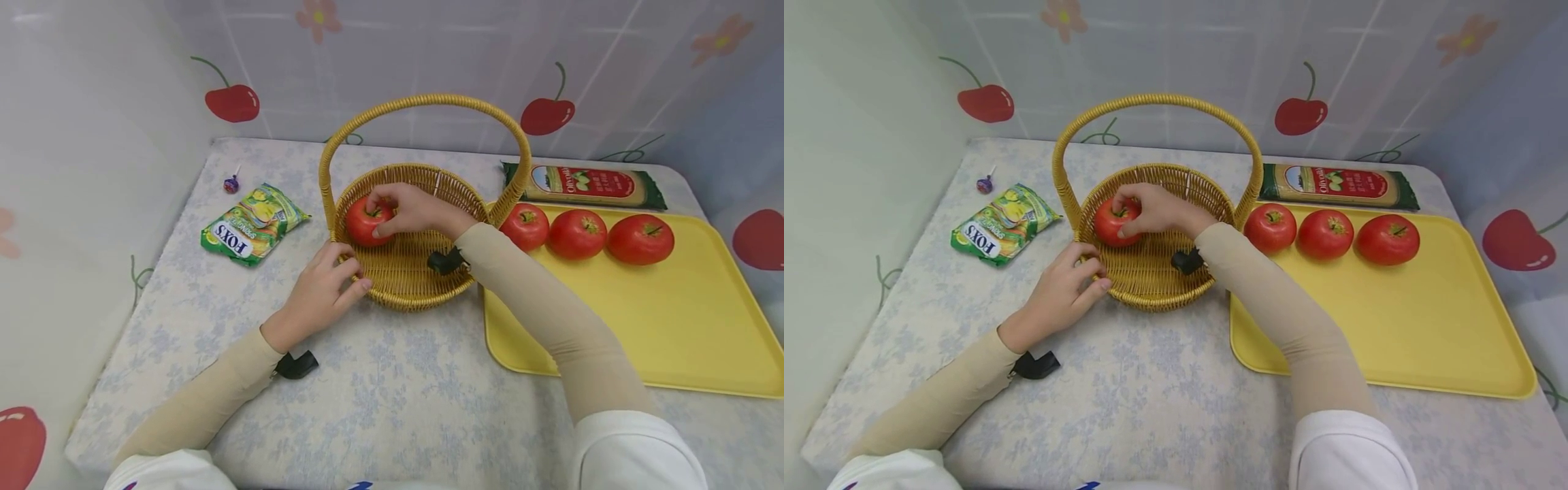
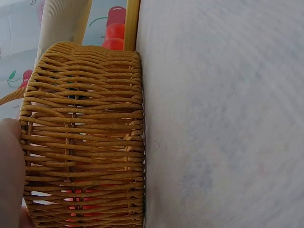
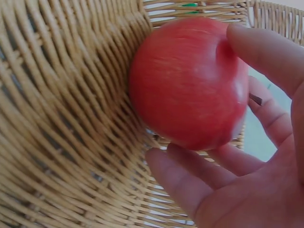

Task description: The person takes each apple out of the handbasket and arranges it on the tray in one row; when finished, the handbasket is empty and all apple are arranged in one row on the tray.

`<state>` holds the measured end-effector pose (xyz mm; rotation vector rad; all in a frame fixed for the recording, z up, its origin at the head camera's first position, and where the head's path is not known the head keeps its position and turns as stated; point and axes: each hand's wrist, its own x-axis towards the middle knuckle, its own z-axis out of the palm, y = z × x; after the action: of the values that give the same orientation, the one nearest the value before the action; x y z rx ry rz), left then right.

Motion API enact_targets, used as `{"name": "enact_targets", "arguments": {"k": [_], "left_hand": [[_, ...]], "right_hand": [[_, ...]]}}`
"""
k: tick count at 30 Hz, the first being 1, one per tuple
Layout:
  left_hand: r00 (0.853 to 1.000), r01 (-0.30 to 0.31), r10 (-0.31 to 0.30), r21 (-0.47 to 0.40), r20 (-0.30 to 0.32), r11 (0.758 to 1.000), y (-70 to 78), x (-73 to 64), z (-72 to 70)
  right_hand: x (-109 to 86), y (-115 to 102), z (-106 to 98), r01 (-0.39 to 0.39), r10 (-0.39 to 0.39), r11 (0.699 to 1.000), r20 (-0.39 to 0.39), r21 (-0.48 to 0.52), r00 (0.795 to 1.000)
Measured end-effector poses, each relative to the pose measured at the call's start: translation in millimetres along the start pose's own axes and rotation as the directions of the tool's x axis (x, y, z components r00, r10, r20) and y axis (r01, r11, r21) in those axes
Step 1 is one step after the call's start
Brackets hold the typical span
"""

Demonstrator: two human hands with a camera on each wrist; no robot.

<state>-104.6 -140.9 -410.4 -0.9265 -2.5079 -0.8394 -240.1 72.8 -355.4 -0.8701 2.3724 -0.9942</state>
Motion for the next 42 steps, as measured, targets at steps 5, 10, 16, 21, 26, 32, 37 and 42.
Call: {"name": "enact_targets", "arguments": {"k": [5,10,16,21,26,32,37,42], "left_hand": [[1.0,0.0,0.0,0.005,-0.005,1.0,-0.1,0.1,-0.1],[1.0,0.001,-0.001,0.005,-0.003,1.0,-0.3,0.4,-0.6],[1.0,0.001,-0.001,0.005,-0.007,1.0,-0.5,0.7,-0.6],[1.0,0.001,0.0,0.004,-0.01,1.0,-0.5,0.2,0.0],[1.0,0.002,-0.001,0.009,-0.012,1.0,-0.8,-0.1,0.8],[1.0,-0.002,0.002,0.008,-0.009,1.0,-0.7,-0.3,-0.3],[1.0,-0.007,0.007,0.008,-0.01,1.0,-0.5,-0.3,-0.4],[1.0,-0.003,0.003,0.004,-0.007,1.0,0.0,-0.3,-0.2]], "right_hand": [[1.3,2.1,2.5,-0.009,0.009,1.0,0.009,0.0,1.0],[2.0,3.6,2.9,-0.006,0.006,1.0,0.012,-0.008,1.0],[2.6,4.0,3.2,0.022,-0.022,1.0,-0.003,-0.014,1.0],[1.8,3.7,3.4,0.037,-0.038,0.999,-0.022,-0.014,0.999],[1.4,4.2,2.9,0.023,-0.024,1.0,-0.045,-0.01,0.999],[0.4,3.1,2.2,-0.021,0.022,0.999,-0.03,0.026,0.999],[0.4,2.4,1.7,-0.032,0.031,0.999,0.02,0.038,0.999],[1.3,2.8,1.7,-0.003,-0.004,0.996,0.083,0.085,0.996]]}}
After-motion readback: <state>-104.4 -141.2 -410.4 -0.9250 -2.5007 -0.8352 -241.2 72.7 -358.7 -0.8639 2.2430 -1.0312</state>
